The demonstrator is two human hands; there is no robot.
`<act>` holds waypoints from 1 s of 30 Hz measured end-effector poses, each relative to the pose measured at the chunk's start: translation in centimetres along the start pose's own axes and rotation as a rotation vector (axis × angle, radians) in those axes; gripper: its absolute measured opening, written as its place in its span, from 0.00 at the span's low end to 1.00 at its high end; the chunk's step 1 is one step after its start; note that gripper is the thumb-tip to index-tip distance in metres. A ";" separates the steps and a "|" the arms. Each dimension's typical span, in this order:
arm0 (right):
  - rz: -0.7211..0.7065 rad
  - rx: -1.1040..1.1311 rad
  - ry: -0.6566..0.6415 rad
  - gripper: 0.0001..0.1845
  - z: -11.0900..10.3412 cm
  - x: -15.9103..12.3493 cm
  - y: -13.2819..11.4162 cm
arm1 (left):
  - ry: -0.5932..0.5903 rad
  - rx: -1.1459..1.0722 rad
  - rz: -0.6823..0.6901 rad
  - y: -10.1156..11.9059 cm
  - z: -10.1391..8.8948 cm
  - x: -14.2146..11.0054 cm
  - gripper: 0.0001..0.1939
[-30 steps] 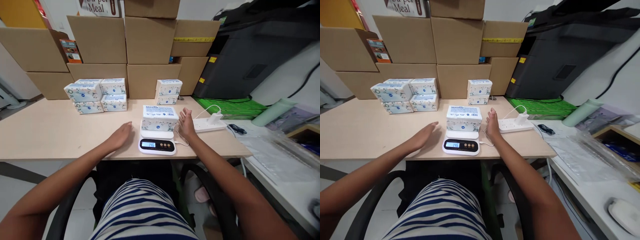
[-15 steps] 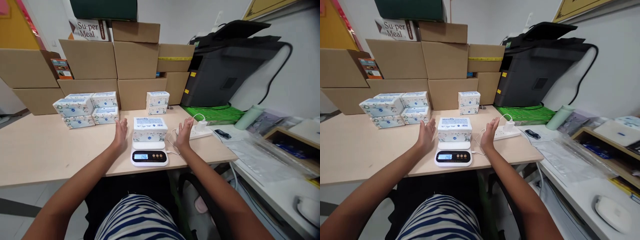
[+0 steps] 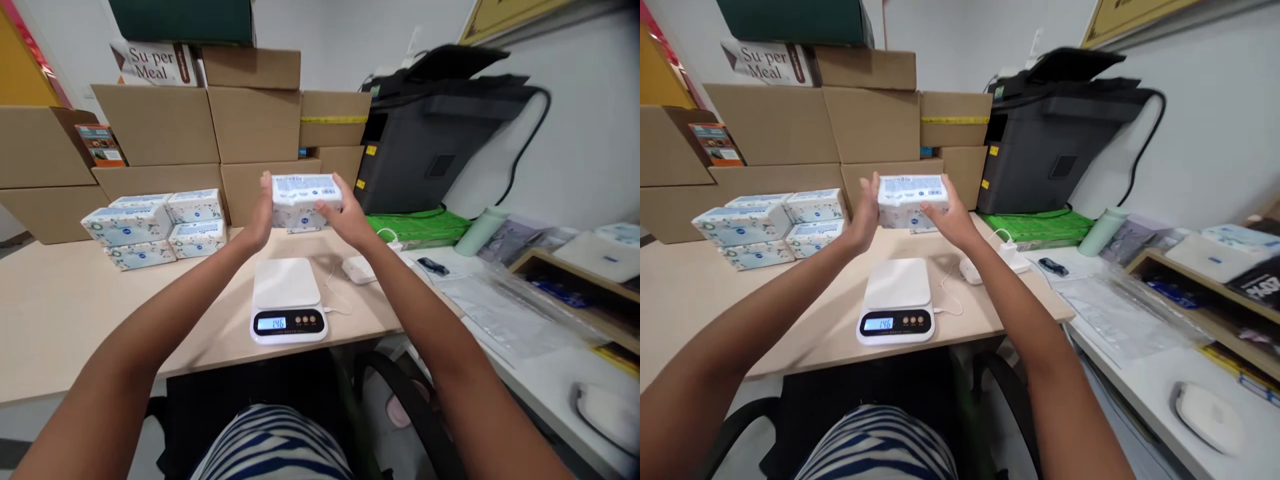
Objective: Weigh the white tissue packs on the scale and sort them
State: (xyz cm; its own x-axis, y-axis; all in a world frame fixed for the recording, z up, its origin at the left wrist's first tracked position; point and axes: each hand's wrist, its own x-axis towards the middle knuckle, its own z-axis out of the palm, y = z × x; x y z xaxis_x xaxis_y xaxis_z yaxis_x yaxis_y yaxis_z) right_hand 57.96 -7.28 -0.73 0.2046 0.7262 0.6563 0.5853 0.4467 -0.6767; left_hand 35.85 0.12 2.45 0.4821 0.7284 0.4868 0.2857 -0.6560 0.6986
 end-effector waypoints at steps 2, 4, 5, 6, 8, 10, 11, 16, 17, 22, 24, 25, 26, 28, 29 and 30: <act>0.032 -0.295 -0.094 0.53 -0.7 1.5 1.5 | -0.090 -0.025 -0.115 -1.5 0.7 1.4 0.42; 0.076 -0.623 -0.249 0.44 -0.8 1.8 2.8 | -0.110 0.019 -0.202 -3.6 1.1 1.5 0.43; 0.090 -0.742 -0.319 0.42 -0.7 1.7 3.3 | -0.095 0.041 -0.227 -4.8 1.0 1.3 0.44; 0.097 -0.821 -0.372 0.40 -0.4 1.5 3.8 | -0.068 0.060 -0.245 -6.0 0.7 0.9 0.45; 0.097 -0.873 -0.416 0.41 0.4 1.4 4.6 | -0.016 0.114 -0.282 -8.4 -0.5 0.0 0.44; 0.120 -0.882 -0.431 0.43 1.3 1.7 5.2 | 0.023 0.178 -0.301 -10.5 -2.2 -1.1 0.44; 0.146 -0.891 -0.440 0.43 1.8 2.0 5.6 | 0.034 0.212 -0.301 -11.4 -3.2 -1.9 0.43; 0.281 -0.948 -0.451 0.32 3.6 2.7 7.2 | -0.009 0.346 -0.186 -14.3 -6.9 -6.3 0.44; 0.287 -0.964 -0.446 0.29 3.7 2.6 7.5 | -0.017 0.367 -0.143 -14.7 -7.2 -7.0 0.44; 0.278 -1.074 -0.474 0.20 3.3 1.4 7.9 | 0.042 0.541 0.061 -16.3 -7.0 -8.1 0.39; 0.263 -1.132 -0.507 0.20 2.9 1.3 7.8 | 0.112 0.574 0.067 -16.9 -6.9 -7.9 0.37; 0.255 -1.160 -0.524 0.21 2.7 1.3 7.8 | 0.153 0.582 0.071 -17.3 -6.9 -7.8 0.38; 0.246 -1.185 -0.536 0.22 2.4 1.4 7.8 | 0.192 0.588 0.079 -17.7 -7.1 -7.8 0.38; 0.228 -1.223 -0.537 0.30 1.9 1.6 7.9 | 0.238 0.603 0.099 -18.5 -7.4 -7.9 0.37; 0.212 -1.234 -0.523 0.35 1.7 1.7 8.1 | 0.243 0.617 0.103 -18.8 -7.6 -8.0 0.37; 0.203 -1.240 -0.503 0.41 1.6 1.8 8.2 | 0.238 0.636 0.096 -19.1 -7.7 -8.0 0.37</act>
State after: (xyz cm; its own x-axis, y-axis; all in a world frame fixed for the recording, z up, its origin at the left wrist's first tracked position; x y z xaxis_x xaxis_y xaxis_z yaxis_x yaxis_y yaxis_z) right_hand 61.89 -1.46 -5.62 0.2208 0.9528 0.2086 0.9505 -0.2581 0.1731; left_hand 20.15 8.31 -10.72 0.3552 0.6370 0.6842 0.7165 -0.6556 0.2384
